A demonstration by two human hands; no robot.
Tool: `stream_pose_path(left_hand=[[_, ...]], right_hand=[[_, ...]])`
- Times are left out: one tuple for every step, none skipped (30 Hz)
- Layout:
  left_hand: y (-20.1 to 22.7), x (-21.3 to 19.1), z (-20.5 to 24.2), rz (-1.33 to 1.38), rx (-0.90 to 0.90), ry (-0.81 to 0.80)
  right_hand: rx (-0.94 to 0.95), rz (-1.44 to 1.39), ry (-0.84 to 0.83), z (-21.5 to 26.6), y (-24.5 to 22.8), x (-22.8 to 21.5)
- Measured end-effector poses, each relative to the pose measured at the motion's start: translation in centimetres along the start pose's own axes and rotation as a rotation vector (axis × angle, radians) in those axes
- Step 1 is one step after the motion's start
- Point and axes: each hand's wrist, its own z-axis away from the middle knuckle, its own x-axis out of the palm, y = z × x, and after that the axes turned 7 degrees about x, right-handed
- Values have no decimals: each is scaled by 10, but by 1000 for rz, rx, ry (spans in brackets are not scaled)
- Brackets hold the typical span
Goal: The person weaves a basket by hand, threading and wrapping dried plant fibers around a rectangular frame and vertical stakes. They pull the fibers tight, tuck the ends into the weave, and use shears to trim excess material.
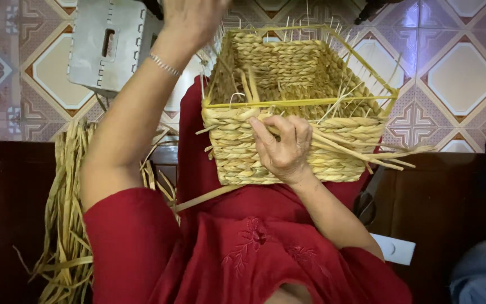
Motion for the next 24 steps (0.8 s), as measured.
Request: stream_pose_path(left_hand=[[18, -32, 10, 29, 33, -1], [31, -51, 16, 30, 34, -6], [44, -71, 23, 224, 96, -465], [57, -90, 30, 418, 147, -926], [62, -84, 31, 422, 144, -931], [65, -80, 30, 524, 182, -990], [69, -76, 29, 628, 220, -1047], [70, -60, 29, 630, 219, -1045], [72, -45, 29, 695, 257, -1015], [73, -29, 28, 757, 298, -983], [79, -27, 26, 758, 300, -978], [85, -24, 25, 798, 264, -941], [90, -21, 23, 837, 228, -905], [93, -25, 24, 837, 224, -903], [96, -28, 25, 865, 157, -868], [98, -32, 25, 890, 93, -833], [98, -35, 28, 886, 92, -829], [100, -37, 30, 937, 78, -826], [102, -40, 33, 987, 63, -823], [102, -39, 33, 986, 68, -820], [101, -39, 34, 1076, 49, -820], [101, -38, 35, 1168, 27, -820], [100, -31, 35, 1168, 30, -818], [100, -24, 35, 1248, 12, -762]], right_hand=[[-13, 7, 10, 0, 0, 1], [-9, 6, 7, 0, 0, 0], [-16, 7, 8, -2, 0, -1], [-25, 6, 7, -2, 0, -1], [-22, 2, 1, 0, -1, -2], [-20, -2, 2, 0, -1, -2], [-18, -5, 2, 0, -2, -2], [-21, -5, 1, 1, -1, 0], [-21, -28, 18, 2, 0, 1], [-23, -48, 38, 3, 1, 2], [-27, -44, 38, 5, 3, 4], [-29, -79, 53, 6, 5, 7], [-31, -113, 67, 8, 6, 9], [-33, -116, 68, 5, 4, 6], [-34, -104, 50, 3, 2, 3], [-35, -91, 36, 0, 0, 0], [-38, -92, 40, 0, -1, 2], [-39, -93, 46, 0, 0, 1], [-41, -95, 51, 0, 0, 1], [-43, -91, 53, 2, 2, 2], [-30, -134, 66, 3, 3, 3], [-18, -178, 77, 5, 4, 3], [-20, -176, 78, 16, 16, 8], [23, -303, 50, 26, 28, 12]])
